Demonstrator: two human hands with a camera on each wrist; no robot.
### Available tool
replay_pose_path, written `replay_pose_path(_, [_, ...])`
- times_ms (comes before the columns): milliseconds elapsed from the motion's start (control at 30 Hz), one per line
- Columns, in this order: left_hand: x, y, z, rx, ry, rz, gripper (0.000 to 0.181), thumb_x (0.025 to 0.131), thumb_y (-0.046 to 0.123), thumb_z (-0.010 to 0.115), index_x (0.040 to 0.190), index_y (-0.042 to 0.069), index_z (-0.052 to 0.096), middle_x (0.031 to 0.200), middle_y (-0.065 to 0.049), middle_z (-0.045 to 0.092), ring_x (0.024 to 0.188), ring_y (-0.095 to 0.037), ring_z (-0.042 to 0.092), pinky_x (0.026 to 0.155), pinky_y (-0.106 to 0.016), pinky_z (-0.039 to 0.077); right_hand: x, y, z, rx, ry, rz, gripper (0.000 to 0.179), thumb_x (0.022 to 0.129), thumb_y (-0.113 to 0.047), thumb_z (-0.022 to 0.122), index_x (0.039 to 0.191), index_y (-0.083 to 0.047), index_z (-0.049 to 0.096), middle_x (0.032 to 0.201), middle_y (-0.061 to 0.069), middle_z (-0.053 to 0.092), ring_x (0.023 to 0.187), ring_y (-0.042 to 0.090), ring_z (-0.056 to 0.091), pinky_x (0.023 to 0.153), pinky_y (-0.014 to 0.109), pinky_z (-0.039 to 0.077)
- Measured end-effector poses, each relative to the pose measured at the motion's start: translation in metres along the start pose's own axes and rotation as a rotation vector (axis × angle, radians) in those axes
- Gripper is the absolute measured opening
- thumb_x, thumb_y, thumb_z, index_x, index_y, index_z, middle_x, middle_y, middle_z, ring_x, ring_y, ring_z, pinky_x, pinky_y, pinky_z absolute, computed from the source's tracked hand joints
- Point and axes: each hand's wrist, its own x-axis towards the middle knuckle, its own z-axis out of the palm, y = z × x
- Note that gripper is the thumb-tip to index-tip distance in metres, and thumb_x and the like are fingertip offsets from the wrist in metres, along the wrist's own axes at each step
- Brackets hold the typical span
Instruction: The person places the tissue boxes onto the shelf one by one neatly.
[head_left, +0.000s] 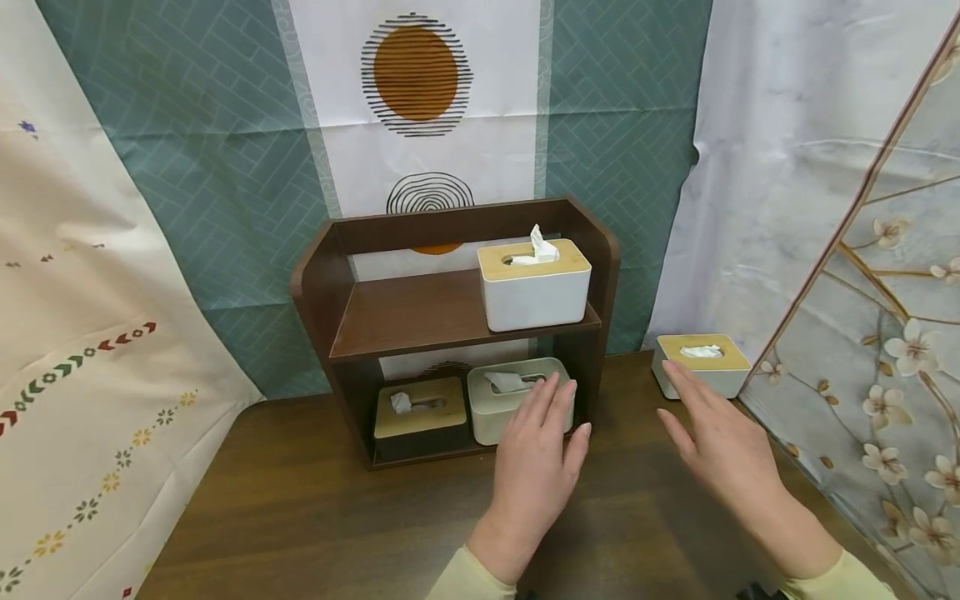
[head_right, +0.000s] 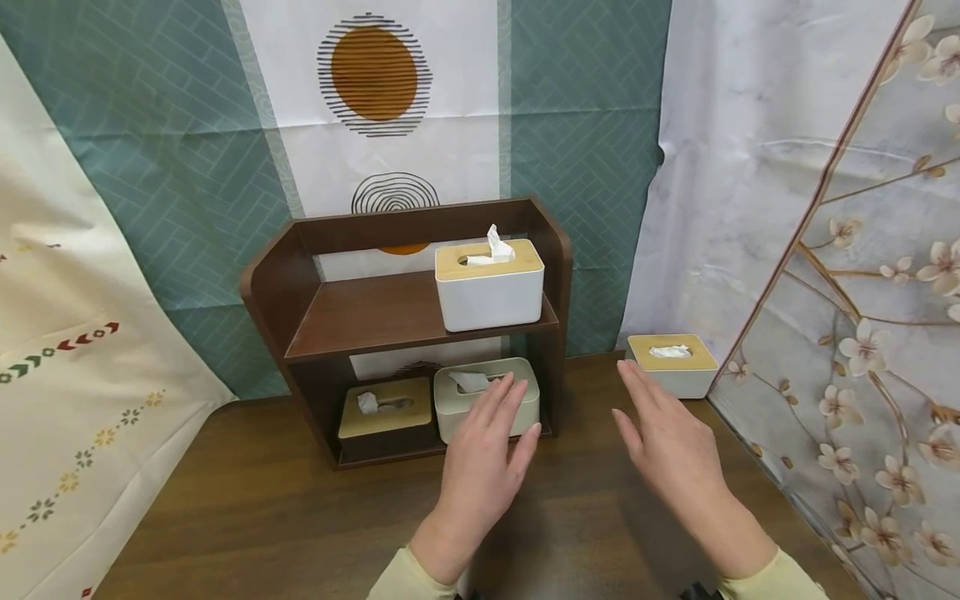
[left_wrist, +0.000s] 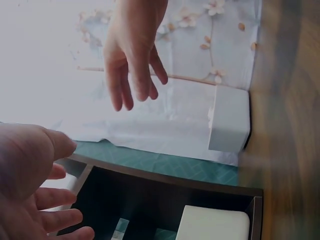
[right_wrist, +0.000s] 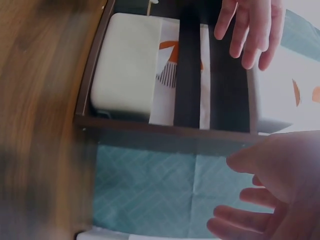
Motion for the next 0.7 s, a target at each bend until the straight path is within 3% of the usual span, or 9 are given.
replay_pose_path(300, [-0.001, 0.006, 0.003, 0.010, -0.112, 0.035, 0.053, 0.103, 0.042, 0.057, 0.148, 0.014, 0.051, 0.154, -0.009, 0.046, 0.142, -0.028, 0.042, 0.109, -0.047, 0.041, -0.006, 0.020, 0.002, -0.006, -0.046, 0.025, 0.082, 0.086, -0.020, 0.079, 0.157, -0.021, 0.038, 0.148, 0.013, 0.052, 0.118, 0.040, 0.061, 0.074, 0.061, 0.050])
replay_pose_path(500, [0.001, 0.012, 0.008, 0.007, -0.167, 0.045, 0.053, 0.103, 0.044, 0.055, 0.148, 0.016, 0.051, 0.156, -0.007, 0.043, 0.143, -0.027, 0.041, 0.107, -0.049, 0.044, -0.008, 0.039, 0.006, -0.020, -0.028, 0.016, 0.083, 0.083, -0.015, 0.081, 0.155, -0.016, 0.041, 0.139, 0.021, 0.058, 0.112, 0.046, 0.061, 0.075, 0.064, 0.048])
replay_pose_path(700, [0.005, 0.018, 0.017, 0.061, -0.221, 0.090, 0.053, 0.104, 0.046, 0.053, 0.150, 0.019, 0.049, 0.156, -0.006, 0.043, 0.143, -0.025, 0.040, 0.111, -0.044, 0.040, -0.008, 0.055, 0.009, -0.038, -0.072, 0.045, 0.078, 0.085, -0.015, 0.081, 0.153, -0.011, 0.042, 0.134, 0.028, 0.057, 0.112, 0.050, 0.059, 0.076, 0.066, 0.047])
